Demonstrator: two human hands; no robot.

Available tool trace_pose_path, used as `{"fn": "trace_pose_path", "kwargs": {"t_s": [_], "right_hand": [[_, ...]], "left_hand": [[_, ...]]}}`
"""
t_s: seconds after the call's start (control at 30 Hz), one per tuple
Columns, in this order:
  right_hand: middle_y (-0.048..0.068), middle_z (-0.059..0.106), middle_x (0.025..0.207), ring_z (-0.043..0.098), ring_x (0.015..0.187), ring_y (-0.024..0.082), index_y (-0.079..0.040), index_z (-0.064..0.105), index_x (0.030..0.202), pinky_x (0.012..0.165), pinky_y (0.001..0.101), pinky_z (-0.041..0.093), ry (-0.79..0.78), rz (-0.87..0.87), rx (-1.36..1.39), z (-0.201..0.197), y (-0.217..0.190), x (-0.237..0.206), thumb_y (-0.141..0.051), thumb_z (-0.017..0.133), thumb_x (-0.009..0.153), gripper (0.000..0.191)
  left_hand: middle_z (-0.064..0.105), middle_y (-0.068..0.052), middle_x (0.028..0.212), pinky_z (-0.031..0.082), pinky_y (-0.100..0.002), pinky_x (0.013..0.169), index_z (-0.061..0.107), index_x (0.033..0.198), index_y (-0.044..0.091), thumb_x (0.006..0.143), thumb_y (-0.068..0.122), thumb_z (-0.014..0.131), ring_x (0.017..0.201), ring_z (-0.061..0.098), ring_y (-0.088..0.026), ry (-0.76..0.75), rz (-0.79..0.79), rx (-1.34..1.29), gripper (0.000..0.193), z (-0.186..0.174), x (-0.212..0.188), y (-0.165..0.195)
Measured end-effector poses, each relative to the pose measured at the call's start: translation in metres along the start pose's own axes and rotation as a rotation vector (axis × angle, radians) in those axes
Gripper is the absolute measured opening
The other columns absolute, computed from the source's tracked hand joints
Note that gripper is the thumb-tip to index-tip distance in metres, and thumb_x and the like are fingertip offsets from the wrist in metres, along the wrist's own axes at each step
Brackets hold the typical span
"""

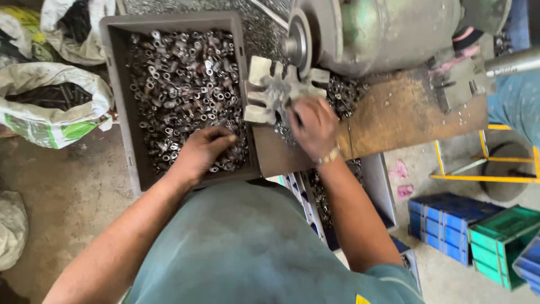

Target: The person repeatedly picks small metal parts from a bin and presses them against a rotating grinding wheel to deburr or smooth edges. Finished pieces are placed on the workbench beside the machine. The process is continuous and repetitive throughout the clip.

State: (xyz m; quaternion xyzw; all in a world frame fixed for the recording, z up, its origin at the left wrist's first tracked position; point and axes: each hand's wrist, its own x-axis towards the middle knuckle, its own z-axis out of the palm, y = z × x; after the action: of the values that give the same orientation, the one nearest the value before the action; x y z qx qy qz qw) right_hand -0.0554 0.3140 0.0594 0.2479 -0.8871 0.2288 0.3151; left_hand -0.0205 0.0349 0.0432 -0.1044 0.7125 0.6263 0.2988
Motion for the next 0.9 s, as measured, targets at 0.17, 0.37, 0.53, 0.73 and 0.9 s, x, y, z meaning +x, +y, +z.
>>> {"fn": "trace_pose_path", "kwargs": {"t_s": [0.17,0.37,0.53,0.73,0.9], "right_hand": [[0.012,0.071,0.098,0.07,0.087,0.033,-0.004,0.064,0.097,0.078,0.0405,0.061,0.008,-0.058,0.074,-0.022,-0.033,-0.009,0.002,0.086,0.084,0.026],[0.012,0.073,0.101,0.07,0.087,0.032,-0.005,0.064,0.101,0.071,0.0399,0.06,-0.051,-0.156,0.153,-0.034,-0.047,-0.006,0.005,0.082,0.082,0.028],[0.012,0.073,0.102,0.071,0.088,0.031,-0.006,0.065,0.103,0.07,0.0389,0.06,-0.092,-0.174,0.191,-0.042,-0.044,-0.009,0.002,0.08,0.084,0.025],[0.013,0.072,0.101,0.071,0.088,0.031,-0.006,0.066,0.103,0.07,0.0401,0.06,-0.15,-0.222,0.258,-0.038,-0.042,-0.019,-0.001,0.078,0.084,0.024],[0.011,0.073,0.1,0.07,0.09,0.028,-0.005,0.065,0.102,0.076,0.038,0.059,-0.076,-0.167,0.042,-0.042,-0.022,-0.015,-0.001,0.077,0.088,0.018]], "left_hand": [[0.074,-0.008,0.082,0.055,-0.033,0.069,0.073,0.116,0.011,0.092,0.031,0.07,0.07,0.068,-0.016,0.062,0.264,0.301,0.032,0.017,-0.016,0.048],[0.077,-0.016,0.087,0.057,-0.04,0.071,0.079,0.091,0.004,0.084,0.031,0.081,0.079,0.074,-0.032,0.107,0.693,0.535,0.028,0.038,0.002,0.079],[0.074,-0.016,0.081,0.058,-0.04,0.072,0.079,0.091,0.006,0.089,0.027,0.072,0.071,0.073,-0.031,-0.013,0.504,0.549,0.022,0.034,0.006,0.075],[0.07,-0.02,0.074,0.054,-0.048,0.072,0.075,0.079,0.002,0.091,0.027,0.072,0.065,0.067,-0.039,0.097,0.645,0.671,0.029,0.04,0.01,0.062],[0.074,-0.019,0.093,0.055,-0.042,0.085,0.074,0.095,0.0,0.098,0.024,0.068,0.086,0.071,-0.033,0.155,0.516,0.592,0.025,0.035,0.013,0.056]]}}
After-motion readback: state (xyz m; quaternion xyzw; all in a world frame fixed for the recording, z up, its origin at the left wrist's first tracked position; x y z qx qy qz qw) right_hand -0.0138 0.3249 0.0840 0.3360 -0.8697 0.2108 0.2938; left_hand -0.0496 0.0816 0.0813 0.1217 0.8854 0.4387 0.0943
